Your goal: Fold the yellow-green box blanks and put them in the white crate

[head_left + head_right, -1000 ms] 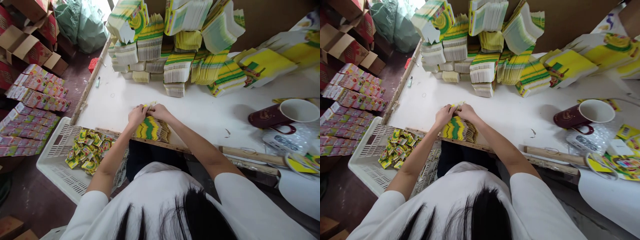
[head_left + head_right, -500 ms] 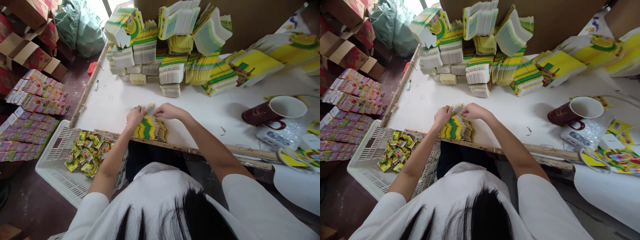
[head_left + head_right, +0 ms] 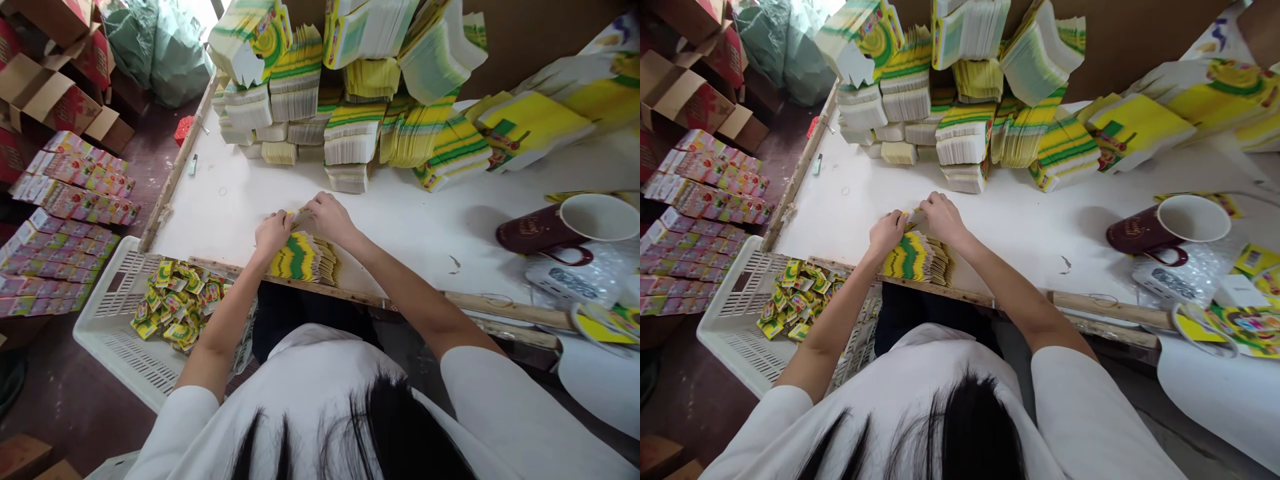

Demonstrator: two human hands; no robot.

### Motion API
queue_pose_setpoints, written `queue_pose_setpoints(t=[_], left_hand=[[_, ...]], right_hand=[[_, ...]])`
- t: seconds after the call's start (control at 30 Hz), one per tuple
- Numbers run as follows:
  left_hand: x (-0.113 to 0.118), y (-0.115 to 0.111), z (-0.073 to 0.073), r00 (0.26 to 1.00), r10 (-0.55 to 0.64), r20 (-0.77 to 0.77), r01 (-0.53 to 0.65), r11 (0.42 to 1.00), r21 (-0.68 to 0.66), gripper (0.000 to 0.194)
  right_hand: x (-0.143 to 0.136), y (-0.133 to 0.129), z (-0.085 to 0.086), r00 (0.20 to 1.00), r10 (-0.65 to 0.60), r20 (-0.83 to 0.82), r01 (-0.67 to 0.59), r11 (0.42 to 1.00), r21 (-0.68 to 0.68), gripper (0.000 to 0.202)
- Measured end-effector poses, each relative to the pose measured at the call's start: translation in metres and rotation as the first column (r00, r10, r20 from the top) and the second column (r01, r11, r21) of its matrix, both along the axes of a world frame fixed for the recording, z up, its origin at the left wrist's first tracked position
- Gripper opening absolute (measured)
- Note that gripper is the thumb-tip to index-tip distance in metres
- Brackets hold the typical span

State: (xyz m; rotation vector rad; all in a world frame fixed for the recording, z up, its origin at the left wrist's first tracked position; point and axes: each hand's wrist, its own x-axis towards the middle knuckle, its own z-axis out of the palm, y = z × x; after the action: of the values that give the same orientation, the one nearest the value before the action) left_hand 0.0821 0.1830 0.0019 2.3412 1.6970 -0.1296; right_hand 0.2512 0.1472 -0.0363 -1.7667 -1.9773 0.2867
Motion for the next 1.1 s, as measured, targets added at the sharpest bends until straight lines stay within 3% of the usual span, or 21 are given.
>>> queue_pose_setpoints(t=[0.17,0.43,0.67,0.93,1.1], left_hand=[[0.000,0.000,0.000,1.000,0.000,-0.002,0.000,1.000,-0.006,0.044],[0.000,0.002,-0.002,1.000,-0.009,-0.010,0.009,1.000,0.004,0.043],[-0.005,0.001,-0.001,0.999,-0.038,-0.010,0.039,0.999,0.022,0.038],[-0.006,0.000,0.001,1.000,-0.014,0.006,0.014,1.000,0.014,0.035],[-0.007,0.000,0.005,1.000,0.000,0.020,0.000,1.000,0.004,0.031]], right_hand=[[-0.003,-0.001,-0.005,1.000,0.006,0.031,-0.007,0.999,0.041,0.027],[-0.014,0.008,0.009,0.998,-0.054,0.031,0.057,0.990,-0.130,0.024],[-0.028,0.018,0.007,0.991,-0.136,0.019,0.137,0.973,-0.187,0.028],[-0.031,0.018,0.005,0.978,-0.184,-0.100,0.146,0.942,-0.301,0.033],[-0.039,0.014,0.004,0.963,-0.129,-0.236,0.036,0.931,-0.362,0.036]])
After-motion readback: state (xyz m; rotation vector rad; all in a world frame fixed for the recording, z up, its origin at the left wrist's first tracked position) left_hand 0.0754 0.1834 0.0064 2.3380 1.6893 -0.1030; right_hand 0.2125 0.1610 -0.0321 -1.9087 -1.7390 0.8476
